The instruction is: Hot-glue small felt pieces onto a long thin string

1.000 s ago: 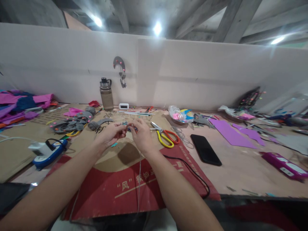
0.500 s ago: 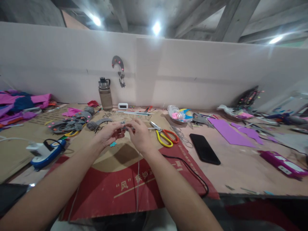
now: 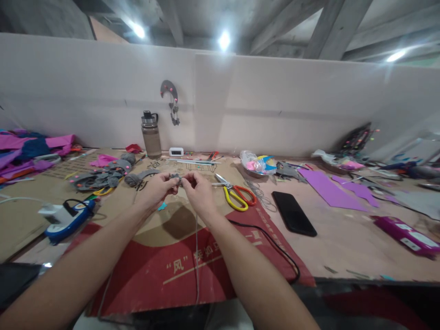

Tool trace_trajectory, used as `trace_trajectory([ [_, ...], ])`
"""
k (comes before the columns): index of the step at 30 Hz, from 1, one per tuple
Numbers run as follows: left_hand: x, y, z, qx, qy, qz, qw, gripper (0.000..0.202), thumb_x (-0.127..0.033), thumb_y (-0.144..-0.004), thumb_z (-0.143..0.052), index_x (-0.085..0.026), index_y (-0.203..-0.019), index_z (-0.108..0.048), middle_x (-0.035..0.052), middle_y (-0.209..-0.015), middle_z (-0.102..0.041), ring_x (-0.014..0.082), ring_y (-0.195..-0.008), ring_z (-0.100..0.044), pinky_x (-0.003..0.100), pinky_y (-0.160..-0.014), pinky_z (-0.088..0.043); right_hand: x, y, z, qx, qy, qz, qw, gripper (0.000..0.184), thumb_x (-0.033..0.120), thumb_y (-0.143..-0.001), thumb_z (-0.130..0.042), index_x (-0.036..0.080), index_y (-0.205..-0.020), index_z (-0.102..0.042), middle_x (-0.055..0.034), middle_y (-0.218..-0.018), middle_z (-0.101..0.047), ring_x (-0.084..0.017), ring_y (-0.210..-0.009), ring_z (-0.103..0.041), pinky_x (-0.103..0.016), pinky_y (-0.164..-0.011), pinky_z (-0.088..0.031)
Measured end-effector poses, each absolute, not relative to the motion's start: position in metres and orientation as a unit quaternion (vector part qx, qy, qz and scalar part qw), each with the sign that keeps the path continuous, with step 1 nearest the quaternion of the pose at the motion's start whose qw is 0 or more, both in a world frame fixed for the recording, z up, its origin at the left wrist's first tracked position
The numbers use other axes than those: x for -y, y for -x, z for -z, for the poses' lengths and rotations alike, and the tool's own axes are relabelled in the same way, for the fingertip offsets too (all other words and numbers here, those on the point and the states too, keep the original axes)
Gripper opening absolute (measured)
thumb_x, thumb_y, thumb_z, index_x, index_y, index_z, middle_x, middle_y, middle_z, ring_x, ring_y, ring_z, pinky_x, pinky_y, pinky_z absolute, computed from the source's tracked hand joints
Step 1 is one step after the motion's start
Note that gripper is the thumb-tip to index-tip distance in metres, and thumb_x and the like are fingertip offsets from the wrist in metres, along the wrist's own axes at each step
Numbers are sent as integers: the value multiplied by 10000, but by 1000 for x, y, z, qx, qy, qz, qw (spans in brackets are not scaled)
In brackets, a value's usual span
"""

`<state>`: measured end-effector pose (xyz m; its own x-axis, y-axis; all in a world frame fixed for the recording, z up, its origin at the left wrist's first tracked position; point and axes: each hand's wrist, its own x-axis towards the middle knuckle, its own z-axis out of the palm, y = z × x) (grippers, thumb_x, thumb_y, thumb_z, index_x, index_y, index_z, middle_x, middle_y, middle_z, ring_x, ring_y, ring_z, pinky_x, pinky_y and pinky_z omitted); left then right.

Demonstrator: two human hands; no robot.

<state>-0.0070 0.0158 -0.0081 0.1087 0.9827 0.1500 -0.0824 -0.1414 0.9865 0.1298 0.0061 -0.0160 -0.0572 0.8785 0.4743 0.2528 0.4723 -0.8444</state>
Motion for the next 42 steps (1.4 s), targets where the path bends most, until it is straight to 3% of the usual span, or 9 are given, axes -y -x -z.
trace_trajectory([
  [12,-7,8,-2,-404,-604,-485,485,194,-315,-663,-682,-128,-691,-639,19,-591,-595,105,-550,-535,238,-578,-446,-10,-132,15,630,474,-296,540,121,298,-714,-521,183,-732,-553,13,-650,-568,-109,-573,-493,-233,-534,-401],
  [16,-12,10,0,-385,-547,-491,558,243,-329,-649,-706,-105,-731,-657,37,-616,-615,101,-527,-548,244,-564,-462,-16,-135,18,604,447,-370,547,177,351,-713,-542,177,-736,-564,11,-630,-560,-97,-533,-463,-223,-490,-383],
  [22,-12,10,-1,-392,-503,-527,562,234,-290,-622,-734,-91,-719,-659,45,-640,-625,101,-537,-564,237,-545,-478,-17,-135,20,557,379,-495,548,245,373,-706,-584,178,-853,-605,9,-723,-593,-56,-511,-422,-194,-479,-355],
  [27,-12,9,0,-396,-513,-535,542,233,-297,-633,-726,-94,-731,-665,59,-672,-641,110,-556,-574,251,-569,-494,-19,-134,23,554,372,-490,560,236,380,-702,-594,180,-826,-602,20,-692,-580,-52,-487,-405,-192,-456,-329],
  [34,-6,6,-2,-402,-584,-506,491,206,-321,-671,-692,-118,-693,-665,44,-614,-632,115,-551,-567,256,-604,-493,-25,-134,27,572,406,-435,565,206,375,-682,-617,181,-717,-557,21,-631,-562,-93,-551,-484,-215,-503,-382],
  [42,-15,10,3,-393,-488,-530,572,207,-279,-624,-727,-100,-682,-641,46,-623,-625,102,-540,-566,236,-551,-489,-19,-133,22,559,383,-494,545,313,451,-672,-617,190,-837,-560,37,-651,-534,-64,-510,-423,-186,-458,-339],
])
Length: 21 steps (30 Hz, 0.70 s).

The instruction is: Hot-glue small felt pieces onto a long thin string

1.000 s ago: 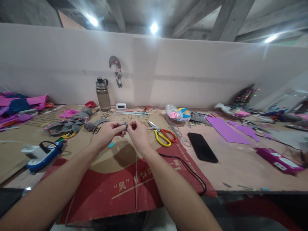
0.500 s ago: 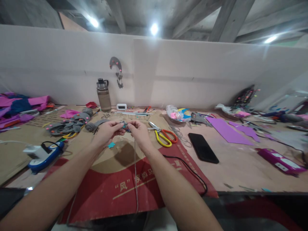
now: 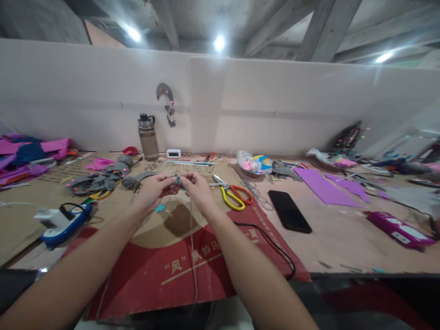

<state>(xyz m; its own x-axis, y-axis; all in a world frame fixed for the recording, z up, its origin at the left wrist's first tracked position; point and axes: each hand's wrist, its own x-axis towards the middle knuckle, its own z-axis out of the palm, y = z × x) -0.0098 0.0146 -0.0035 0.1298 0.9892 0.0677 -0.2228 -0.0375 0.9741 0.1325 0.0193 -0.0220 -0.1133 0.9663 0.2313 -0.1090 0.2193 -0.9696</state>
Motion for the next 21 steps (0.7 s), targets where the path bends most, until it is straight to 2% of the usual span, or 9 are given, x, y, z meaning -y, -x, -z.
trace_trajectory([
  [6,-15,10,3,-389,-436,-559,588,183,-200,-609,-732,-114,-718,-612,-8,-596,-582,66,-488,-535,178,-458,-450,-19,-132,21,549,374,-479,573,317,397,-685,-601,201,-923,-524,41,-704,-514,-69,-547,-427,-186,-476,-355],
  [12,-13,7,-1,-398,-428,-547,600,209,-147,-605,-724,-133,-704,-540,6,-602,-599,118,-555,-609,235,-539,-501,-20,-132,21,605,386,-382,582,269,357,-723,-561,185,-925,-517,22,-730,-514,-105,-650,-483,-222,-571,-412],
  [15,-13,8,0,-401,-434,-545,595,226,-164,-591,-731,-138,-675,-523,6,-615,-598,108,-559,-595,213,-505,-467,-17,-131,20,630,397,-355,566,269,327,-720,-572,187,-942,-514,11,-751,-537,-118,-666,-509,-241,-596,-433],
  [19,-16,9,4,-399,-451,-565,564,256,-184,-560,-751,-144,-623,-506,-40,-536,-526,46,-447,-468,169,-415,-338,-12,-132,18,638,421,-321,559,166,331,-749,-553,186,-830,-551,1,-724,-564,-123,-645,-513,-249,-592,-429],
  [21,-16,8,5,-393,-459,-565,562,267,-199,-559,-755,-145,-625,-502,-40,-531,-530,42,-435,-453,177,-435,-349,-11,-133,17,637,432,-312,557,151,336,-766,-537,186,-771,-553,4,-702,-568,-122,-634,-510,-248,-590,-418],
])
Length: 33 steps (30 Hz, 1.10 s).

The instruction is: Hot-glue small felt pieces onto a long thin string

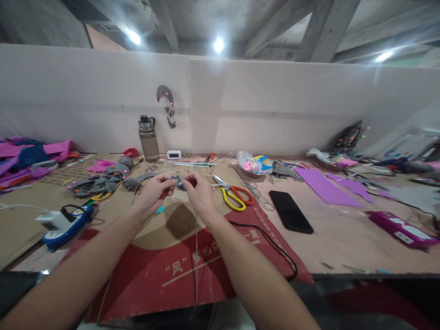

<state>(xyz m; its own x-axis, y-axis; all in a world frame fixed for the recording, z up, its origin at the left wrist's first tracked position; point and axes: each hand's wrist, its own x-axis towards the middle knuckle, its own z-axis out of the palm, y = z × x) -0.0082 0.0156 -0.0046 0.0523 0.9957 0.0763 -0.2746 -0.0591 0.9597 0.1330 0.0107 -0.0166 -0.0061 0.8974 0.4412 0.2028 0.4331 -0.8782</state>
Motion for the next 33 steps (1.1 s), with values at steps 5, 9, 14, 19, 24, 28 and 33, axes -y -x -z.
trace_trajectory([
  [5,-12,4,3,-381,-470,-567,558,307,-214,-537,-773,-149,-648,-494,-39,-576,-549,68,-507,-525,217,-555,-450,-9,-133,16,662,455,-249,541,175,342,-797,-507,187,-732,-557,3,-686,-571,-131,-638,-498,-256,-609,-382],
  [9,-11,3,4,-383,-466,-583,544,322,-205,-531,-778,-153,-731,-531,-53,-618,-543,74,-544,-544,237,-592,-482,-9,-132,17,681,454,-219,531,219,346,-824,-465,185,-705,-553,-4,-670,-570,-139,-638,-490,-259,-607,-359],
  [14,-13,4,7,-371,-502,-566,538,310,-216,-591,-740,-129,-854,-601,-4,-722,-607,85,-606,-556,250,-631,-480,-9,-132,17,669,473,-241,521,249,379,-822,-460,184,-705,-561,2,-646,-575,-137,-617,-490,-252,-595,-348],
  [19,-13,3,10,-364,-524,-579,507,253,-201,-593,-731,-134,-800,-600,-14,-678,-589,91,-629,-537,244,-644,-440,-6,-131,14,661,482,-235,526,251,383,-815,-460,184,-677,-529,13,-651,-556,-126,-612,-481,-243,-589,-343],
  [24,-16,3,12,-369,-524,-594,486,233,-191,-588,-735,-150,-772,-599,-31,-668,-554,68,-611,-488,194,-560,-354,-6,-130,14,649,482,-253,531,205,362,-793,-491,187,-687,-511,25,-642,-541,-118,-596,-478,-238,-576,-352],
  [28,-18,4,13,-369,-510,-572,526,286,-216,-570,-755,-149,-814,-623,-42,-621,-516,52,-540,-426,191,-496,-281,-10,-130,18,635,484,-271,538,181,362,-781,-507,188,-738,-524,18,-674,-564,-120,-609,-503,-241,-586,-375],
  [33,-20,6,13,-375,-513,-531,561,316,-255,-558,-766,-131,-827,-656,-27,-612,-526,51,-518,-411,193,-484,-267,-14,-132,19,642,483,-289,521,164,333,-781,-499,182,-751,-555,7,-688,-584,-120,-604,-514,-242,-582,-384],
])
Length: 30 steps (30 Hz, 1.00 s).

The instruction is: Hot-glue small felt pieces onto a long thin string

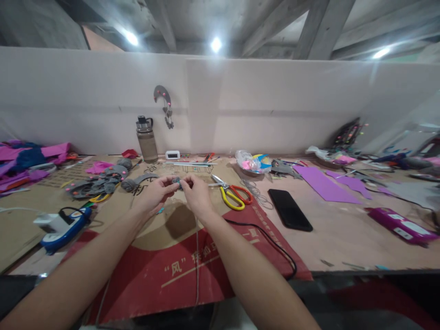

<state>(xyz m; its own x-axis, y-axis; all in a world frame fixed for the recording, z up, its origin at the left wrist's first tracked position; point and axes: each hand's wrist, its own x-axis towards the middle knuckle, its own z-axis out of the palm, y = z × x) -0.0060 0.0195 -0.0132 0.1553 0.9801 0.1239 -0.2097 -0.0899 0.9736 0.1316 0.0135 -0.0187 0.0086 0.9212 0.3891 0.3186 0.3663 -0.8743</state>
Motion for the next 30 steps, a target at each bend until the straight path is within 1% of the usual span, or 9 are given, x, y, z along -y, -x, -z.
trace_trajectory([
  [3,-19,8,12,-388,-513,-503,578,269,-258,-586,-744,-134,-808,-656,-20,-614,-539,54,-518,-433,191,-481,-277,-13,-133,17,665,502,-239,499,166,308,-783,-501,181,-693,-559,7,-655,-579,-119,-589,-497,-245,-579,-366],
  [6,-19,10,13,-394,-514,-486,587,205,-268,-613,-720,-129,-746,-646,-11,-584,-540,61,-507,-449,192,-475,-291,-12,-132,17,678,504,-192,499,140,269,-778,-508,179,-682,-554,-1,-662,-576,-125,-613,-497,-249,-595,-364],
  [8,-19,10,14,-392,-522,-484,583,180,-268,-622,-713,-124,-695,-633,-6,-581,-543,60,-507,-455,190,-475,-302,-11,-130,19,681,491,-181,513,94,257,-775,-512,178,-760,-561,-2,-680,-569,-128,-619,-498,-250,-597,-373],
  [10,-21,11,15,-390,-523,-490,578,173,-263,-622,-713,-122,-679,-630,-3,-585,-550,58,-505,-457,188,-478,-315,-12,-129,21,679,476,-179,530,151,254,-774,-515,174,-897,-551,0,-697,-556,-131,-620,-500,-253,-598,-387],
  [12,-22,11,16,-393,-513,-501,576,178,-258,-612,-721,-123,-688,-633,0,-581,-560,59,-496,-459,190,-475,-324,-11,-129,21,683,461,-171,540,198,244,-775,-512,171,-957,-532,-8,-729,-554,-136,-641,-506,-259,-615,-401],
  [15,-24,10,17,-395,-500,-512,577,191,-247,-597,-732,-121,-704,-636,3,-574,-569,65,-492,-470,190,-472,-337,-9,-131,20,701,447,-138,538,86,218,-778,-502,181,-841,-547,-29,-784,-568,-147,-713,-514,-269,-660,-404],
  [17,-23,10,16,-393,-497,-515,577,198,-238,-594,-734,-117,-717,-636,2,-574,-569,64,-496,-480,187,-480,-353,-8,-132,19,704,446,-129,537,59,220,-785,-500,185,-781,-546,-32,-782,-572,-152,-732,-516,-272,-670,-401],
  [24,-18,6,12,-388,-492,-531,570,220,-233,-576,-750,-116,-718,-630,3,-598,-573,71,-524,-508,190,-492,-395,-8,-131,19,705,464,-131,521,107,241,-821,-462,189,-751,-525,-29,-743,-574,-159,-725,-501,-282,-680,-380],
  [30,-15,5,8,-376,-476,-534,590,253,-247,-566,-766,-116,-731,-626,5,-642,-590,75,-542,-528,204,-517,-438,-7,-130,19,715,464,-128,508,150,249,-845,-432,191,-726,-504,-27,-729,-561,-158,-716,-491,-276,-679,-361],
])
